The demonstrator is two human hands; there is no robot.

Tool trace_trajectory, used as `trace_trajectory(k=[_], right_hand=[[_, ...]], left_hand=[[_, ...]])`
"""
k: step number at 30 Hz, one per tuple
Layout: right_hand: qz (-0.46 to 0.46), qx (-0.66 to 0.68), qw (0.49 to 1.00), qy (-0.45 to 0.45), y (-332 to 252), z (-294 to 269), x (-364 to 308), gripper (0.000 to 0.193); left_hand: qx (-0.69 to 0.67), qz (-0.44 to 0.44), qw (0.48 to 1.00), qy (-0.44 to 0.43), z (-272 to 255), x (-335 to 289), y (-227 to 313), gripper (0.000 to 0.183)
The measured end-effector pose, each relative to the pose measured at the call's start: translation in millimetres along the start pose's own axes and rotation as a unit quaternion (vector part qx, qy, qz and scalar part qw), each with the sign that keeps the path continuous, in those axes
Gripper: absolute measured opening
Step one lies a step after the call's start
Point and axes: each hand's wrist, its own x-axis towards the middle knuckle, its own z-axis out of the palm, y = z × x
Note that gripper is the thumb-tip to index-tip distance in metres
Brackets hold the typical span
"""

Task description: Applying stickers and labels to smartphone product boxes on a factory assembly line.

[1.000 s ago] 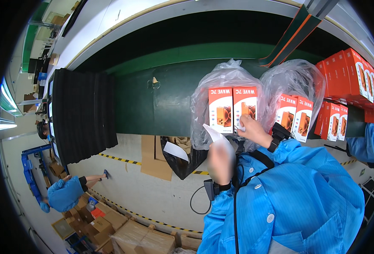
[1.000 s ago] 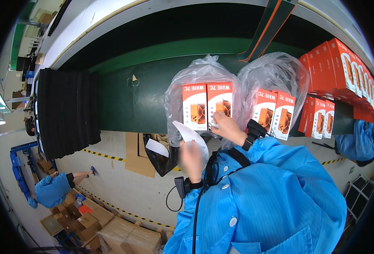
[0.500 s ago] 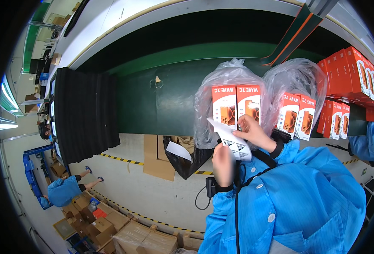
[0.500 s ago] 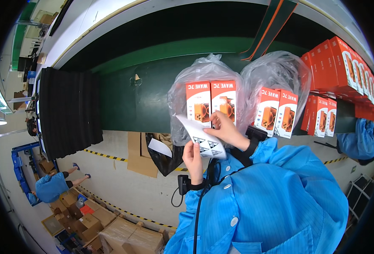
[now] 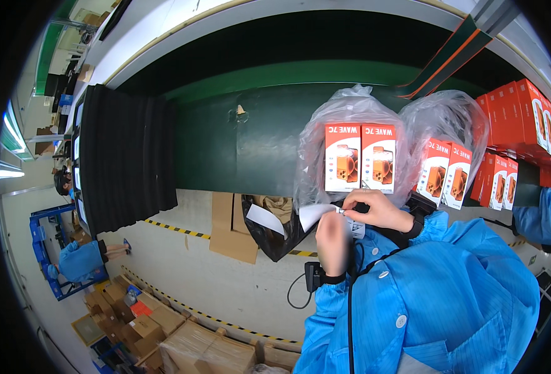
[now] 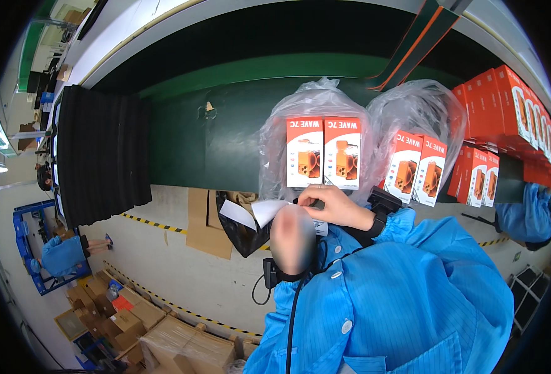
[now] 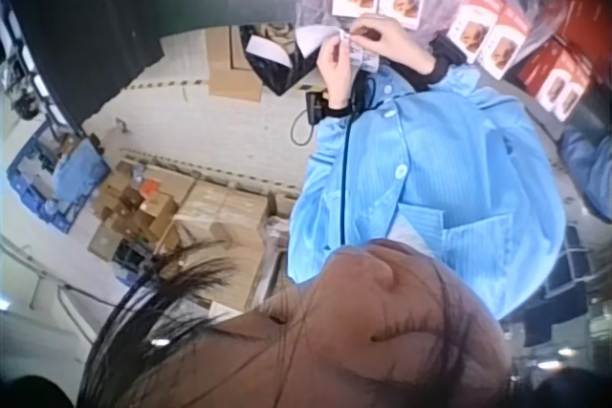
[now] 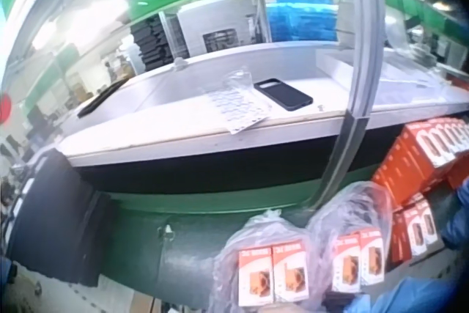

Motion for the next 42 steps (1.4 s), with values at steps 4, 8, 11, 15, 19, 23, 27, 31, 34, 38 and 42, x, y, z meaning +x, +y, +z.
trace_trajectory(k=[4,8,11,15,19,23,27,31,34,38,42], right_hand=[[0.041,0.008,0.999,-0.021,-1.8,4.1,8.3,0.014],[0.052,0.054,0.997,-0.026,13.6,12.8,19.5,0.013],[0.047,0.085,0.994,-0.045,27.8,18.6,27.1,0.014],[0.120,-0.001,0.992,-0.050,54.4,20.7,44.3,0.015],[0.120,-0.119,0.986,0.015,70.7,20.0,60.6,0.018],[0.124,-0.133,0.983,0.015,69.3,22.2,63.2,0.017],[0.127,-0.129,0.983,0.020,68.2,21.6,65.5,0.015],[0.118,-0.141,0.983,0.018,69.7,22.3,65.6,0.015],[0.062,-0.156,0.986,0.019,74.2,22.0,65.5,0.013],[0.074,-0.164,0.984,0.010,78.1,23.2,64.4,0.014],[0.066,-0.186,0.980,0.023,81.8,27.3,62.5,0.015]], left_hand=[[0.041,0.010,0.999,0.014,-6.0,2.5,3.3,0.011],[0.117,0.049,0.992,0.012,-7.9,5.2,17.3,0.024],[0.260,0.103,0.959,0.040,-16.9,10.9,0.3,0.032],[0.304,0.040,0.943,0.130,-36.0,20.4,-24.8,0.023],[0.289,0.026,0.942,0.168,-48.5,21.8,-28.6,0.022],[0.271,0.015,0.948,0.166,-49.9,22.4,-27.7,0.023],[0.267,-0.002,0.952,0.150,-46.7,23.6,-25.7,0.023],[0.270,0.009,0.952,0.147,-45.3,25.2,-25.4,0.023],[0.277,0.010,0.949,0.147,-44.3,25.1,-22.7,0.022],[0.281,0.017,0.948,0.148,-44.1,22.8,-23.6,0.022],[0.278,0.018,0.948,0.151,-43.1,20.1,-19.8,0.022]])
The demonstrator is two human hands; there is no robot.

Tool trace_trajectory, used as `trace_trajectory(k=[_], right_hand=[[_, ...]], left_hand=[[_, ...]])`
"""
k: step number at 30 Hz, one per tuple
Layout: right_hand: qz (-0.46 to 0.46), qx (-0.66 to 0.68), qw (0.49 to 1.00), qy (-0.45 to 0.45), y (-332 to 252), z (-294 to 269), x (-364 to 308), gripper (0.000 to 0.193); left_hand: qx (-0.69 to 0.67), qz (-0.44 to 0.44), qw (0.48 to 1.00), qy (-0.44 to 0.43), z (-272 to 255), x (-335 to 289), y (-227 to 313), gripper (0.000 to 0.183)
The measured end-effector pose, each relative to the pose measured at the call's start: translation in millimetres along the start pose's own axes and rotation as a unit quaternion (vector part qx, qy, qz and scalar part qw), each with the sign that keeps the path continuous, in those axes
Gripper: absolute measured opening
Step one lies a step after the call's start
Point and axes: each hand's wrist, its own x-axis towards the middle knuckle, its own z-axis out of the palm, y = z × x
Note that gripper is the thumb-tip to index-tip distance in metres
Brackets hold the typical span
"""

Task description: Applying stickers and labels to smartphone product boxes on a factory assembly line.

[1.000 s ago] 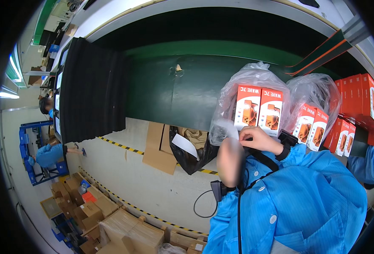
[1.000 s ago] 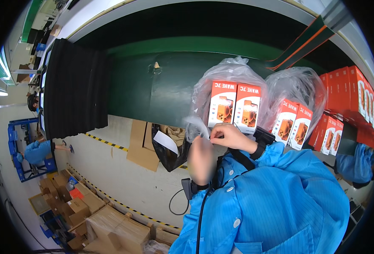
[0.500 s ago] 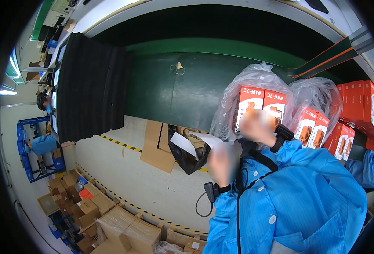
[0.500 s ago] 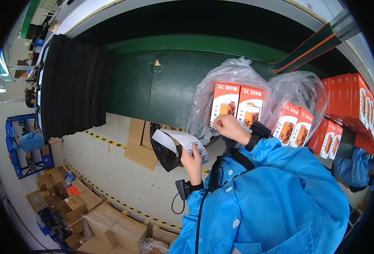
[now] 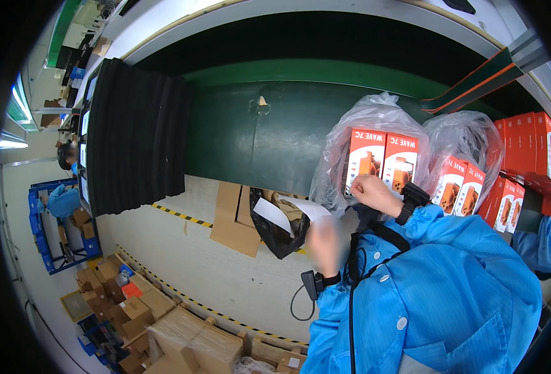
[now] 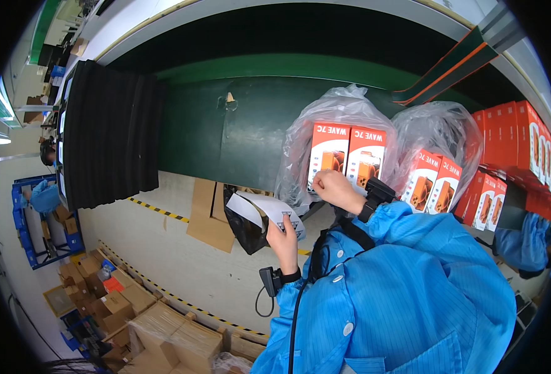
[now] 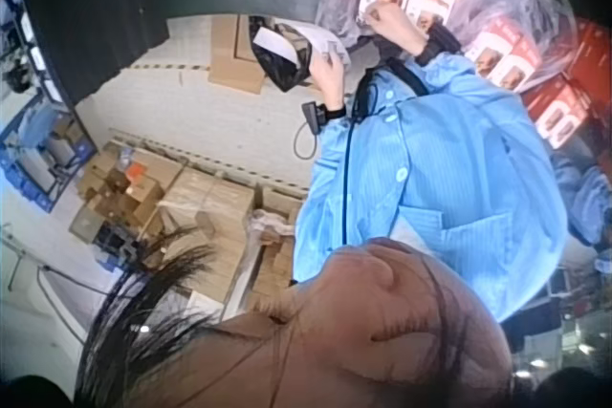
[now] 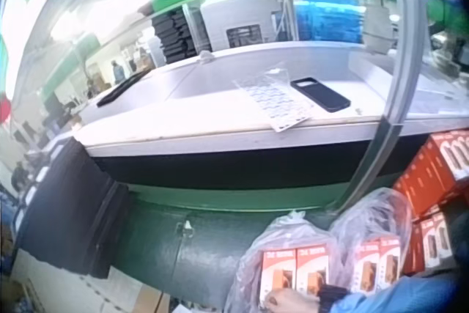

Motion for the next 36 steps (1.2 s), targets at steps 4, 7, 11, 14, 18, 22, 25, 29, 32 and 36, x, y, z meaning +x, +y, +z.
trace_trajectory(k=[4,7,11,14,18,22,25,29,32,36], right_hand=[[-0.059,-0.072,0.994,0.050,0.5,-1.1,3.2,0.018],[0.007,-0.020,1.000,0.004,-7.8,-23.3,-7.0,0.023],[-0.051,-0.051,0.978,0.195,14.0,-52.1,-41.8,0.029],[0.055,-0.003,0.971,0.235,39.4,-55.8,-77.0,0.061],[0.105,0.127,0.969,0.185,66.0,-41.0,-106.8,0.083],[0.113,0.414,0.883,0.190,61.1,-36.5,-94.6,0.079],[0.088,0.437,0.882,0.152,25.9,-48.6,-84.1,0.079],[-0.012,0.343,0.923,0.175,-6.2,-79.4,-129.8,0.081],[0.014,0.276,0.940,0.199,-25.8,-111.8,-185.5,0.081],[0.070,0.347,0.856,0.378,-4.5,-153.7,-247.8,0.067]], left_hand=[[-0.012,0.007,1.000,0.012,1.7,-1.6,-0.2,0.022],[-0.100,-0.018,0.995,-0.024,-1.3,0.6,0.6,0.023],[-0.333,-0.114,0.925,-0.145,13.7,15.4,-0.9,0.027],[-0.373,-0.129,0.894,-0.209,40.8,40.1,-6.1,0.035],[-0.355,-0.160,0.863,-0.321,76.7,67.4,-16.7,0.044],[-0.342,-0.222,0.834,-0.372,91.1,72.1,-12.0,0.043],[-0.422,-0.241,0.817,-0.309,88.8,81.8,-52.2,0.045],[-0.404,-0.219,0.853,-0.247,31.7,33.7,10.4,0.046],[-0.393,-0.183,0.852,-0.294,5.8,-9.8,63.2,0.048],[-0.278,-0.128,0.849,-0.430,67.1,-57.1,90.8,0.045]])
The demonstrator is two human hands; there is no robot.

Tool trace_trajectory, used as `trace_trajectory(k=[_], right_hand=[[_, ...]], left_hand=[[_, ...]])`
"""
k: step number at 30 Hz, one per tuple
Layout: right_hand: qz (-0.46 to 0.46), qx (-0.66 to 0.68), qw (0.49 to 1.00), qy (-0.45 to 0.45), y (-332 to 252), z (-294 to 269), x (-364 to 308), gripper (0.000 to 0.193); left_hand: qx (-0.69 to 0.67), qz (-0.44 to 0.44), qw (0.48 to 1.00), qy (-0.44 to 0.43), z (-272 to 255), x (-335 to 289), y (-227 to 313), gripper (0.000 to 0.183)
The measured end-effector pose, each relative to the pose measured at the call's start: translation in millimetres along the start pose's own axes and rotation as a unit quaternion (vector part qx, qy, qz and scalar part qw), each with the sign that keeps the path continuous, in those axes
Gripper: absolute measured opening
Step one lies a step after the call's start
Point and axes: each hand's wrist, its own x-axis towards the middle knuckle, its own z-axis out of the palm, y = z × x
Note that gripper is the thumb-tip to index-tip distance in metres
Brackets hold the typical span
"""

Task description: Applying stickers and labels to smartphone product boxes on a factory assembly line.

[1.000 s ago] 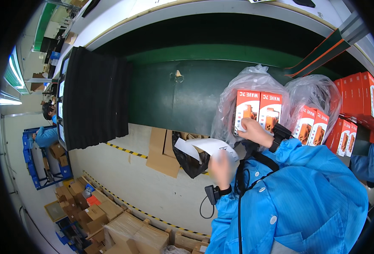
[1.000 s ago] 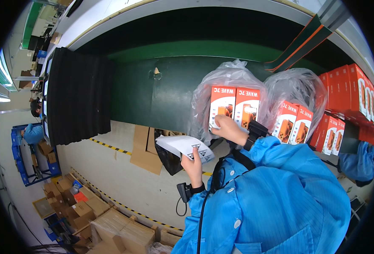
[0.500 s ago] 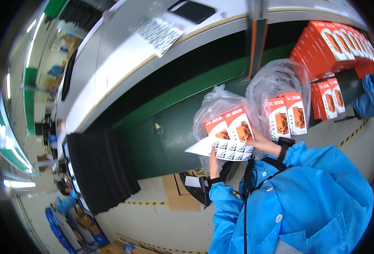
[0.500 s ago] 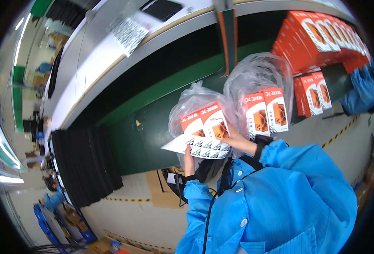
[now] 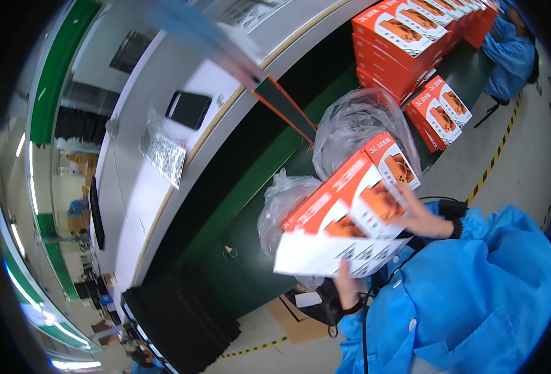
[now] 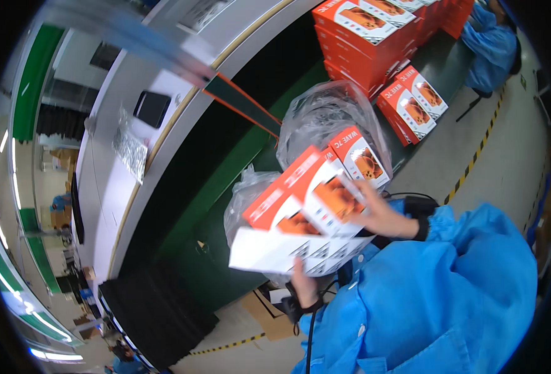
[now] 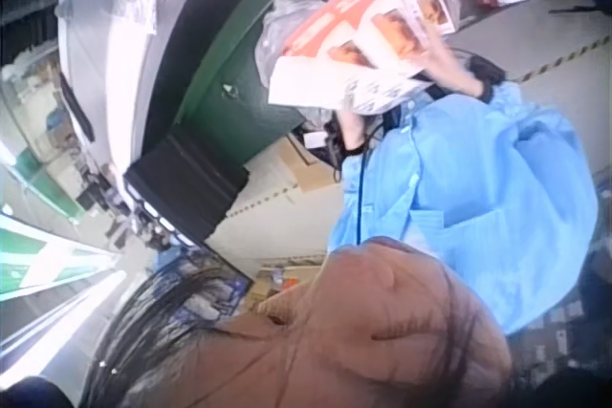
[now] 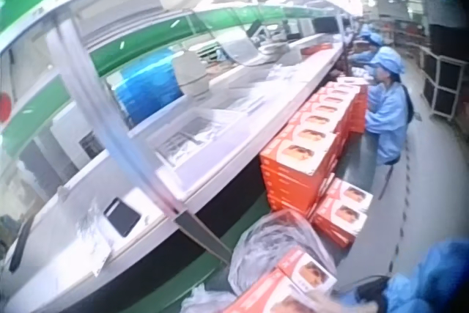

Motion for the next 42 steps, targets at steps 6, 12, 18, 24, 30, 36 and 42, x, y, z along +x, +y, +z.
trace_trajectory(k=[6,12,18,24,30,36,42], right_hand=[[0.035,-0.112,0.985,0.125,63.0,-92.1,-4.0,0.058],[0.114,0.109,0.985,0.064,109.6,-101.6,16.2,0.060],[0.121,0.036,0.992,-0.011,119.7,-115.9,46.5,0.101],[-0.025,0.022,0.999,-0.016,10.0,-203.0,25.7,0.086],[0.114,0.135,0.983,0.055,-31.7,-365.9,25.6,0.074],[0.196,0.102,0.974,0.050,12.2,-423.4,58.7,0.061],[-0.106,-0.515,0.811,0.256,-16.9,-395.2,35.8,0.053]], left_hand=[[0.135,-0.014,0.979,-0.153,86.6,71.6,-41.2,0.045],[0.124,0.008,0.992,-0.011,77.2,93.0,-77.8,0.048],[-0.077,-0.103,0.992,-0.014,84.4,94.5,-75.0,0.043],[-0.076,-0.073,0.994,-0.006,167.9,27.0,-58.3,0.054],[0.028,-0.059,0.985,-0.159,339.1,32.9,-97.2,0.046],[-0.026,-0.039,0.982,-0.181,395.6,92.9,-157.7,0.043],[0.098,0.179,0.975,-0.087,379.0,53.6,-86.3,0.037]])
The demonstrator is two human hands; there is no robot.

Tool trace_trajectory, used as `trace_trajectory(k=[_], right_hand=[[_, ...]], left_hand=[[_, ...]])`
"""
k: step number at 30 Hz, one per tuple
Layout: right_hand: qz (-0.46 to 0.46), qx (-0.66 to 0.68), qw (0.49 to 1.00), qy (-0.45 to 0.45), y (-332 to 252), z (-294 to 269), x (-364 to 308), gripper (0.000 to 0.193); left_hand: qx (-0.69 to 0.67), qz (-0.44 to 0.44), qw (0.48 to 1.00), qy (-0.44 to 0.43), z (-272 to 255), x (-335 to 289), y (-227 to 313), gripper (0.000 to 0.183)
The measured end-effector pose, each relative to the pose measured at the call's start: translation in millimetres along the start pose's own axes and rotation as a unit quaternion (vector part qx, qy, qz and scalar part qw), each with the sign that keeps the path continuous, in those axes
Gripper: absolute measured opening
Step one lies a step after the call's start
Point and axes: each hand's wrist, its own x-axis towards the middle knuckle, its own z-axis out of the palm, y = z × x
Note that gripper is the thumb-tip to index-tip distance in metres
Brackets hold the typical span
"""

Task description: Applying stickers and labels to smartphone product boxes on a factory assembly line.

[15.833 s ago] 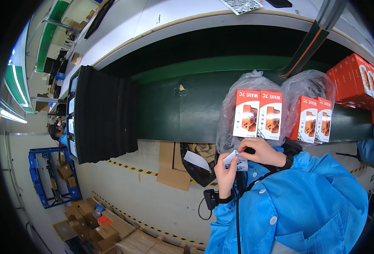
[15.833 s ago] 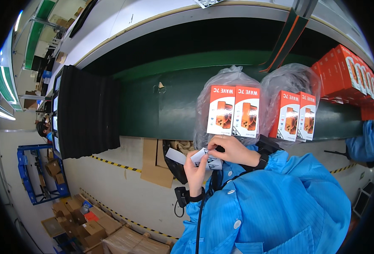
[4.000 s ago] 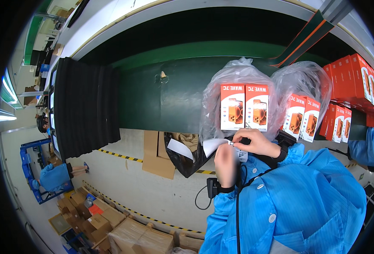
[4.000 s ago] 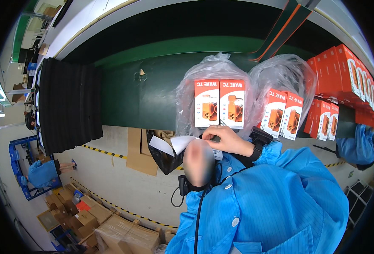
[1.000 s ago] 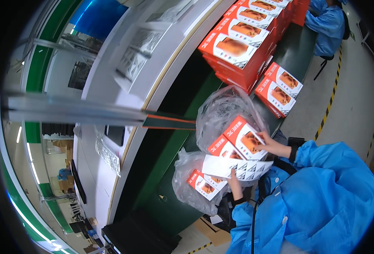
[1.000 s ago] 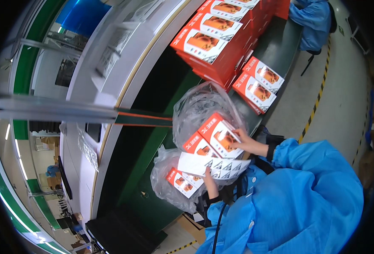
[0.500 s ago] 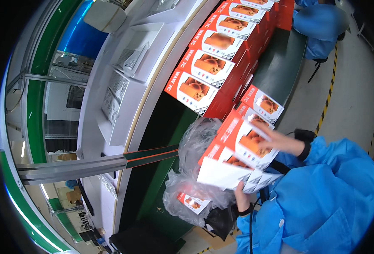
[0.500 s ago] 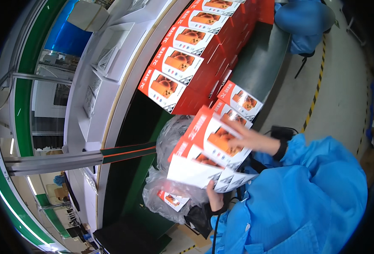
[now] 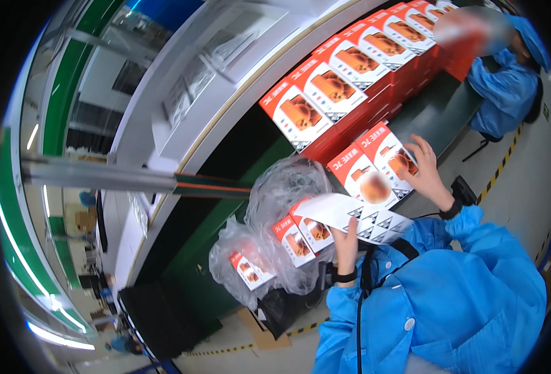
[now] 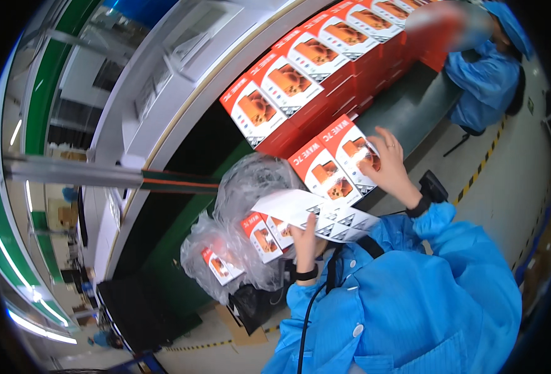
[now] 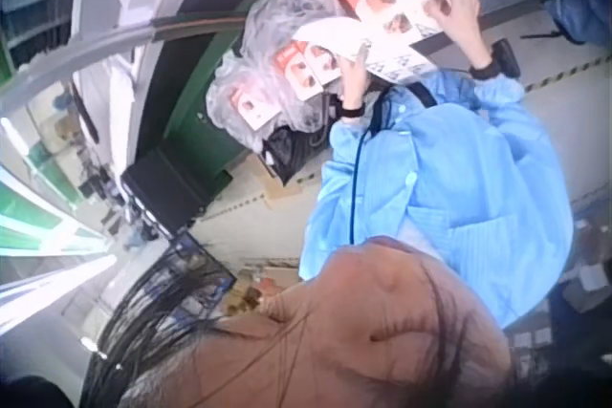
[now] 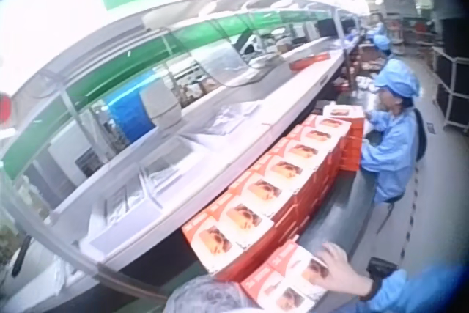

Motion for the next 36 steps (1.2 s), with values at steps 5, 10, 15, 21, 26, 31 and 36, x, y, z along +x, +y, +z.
trace_trajectory(k=[5,10,15,21,26,31,36], right_hand=[[0.001,0.421,0.839,-0.344,-85.7,-15.9,-18.5,0.022],[0.095,0.560,0.675,-0.471,-114.3,1.6,-37.6,0.015],[-0.021,0.462,0.811,-0.359,-148.1,9.3,-52.0,0.008],[-0.252,0.410,0.793,-0.374,-173.0,32.1,-68.2,0.020],[-0.204,0.410,0.755,-0.469,-199.2,47.8,-73.5,0.016],[-0.114,0.400,0.776,-0.473,-210.6,95.9,-85.8,0.015],[-0.185,0.358,0.810,-0.426,-212.1,166.7,-100.8,0.013]], left_hand=[[-0.048,0.006,0.999,0.007,-25.2,-27.5,87.6,0.040],[0.023,0.051,0.997,0.050,-31.6,-61.7,94.8,0.041],[0.063,0.030,0.987,0.144,-44.1,-88.5,96.7,0.041],[0.144,0.040,0.963,0.224,-65.9,-109.0,91.6,0.022],[0.233,0.051,0.950,0.202,-96.3,-113.8,83.1,0.020],[0.242,0.046,0.948,0.202,-122.2,-93.7,65.3,0.017],[0.387,0.006,0.882,0.270,-182.8,-60.8,-15.8,0.012]])
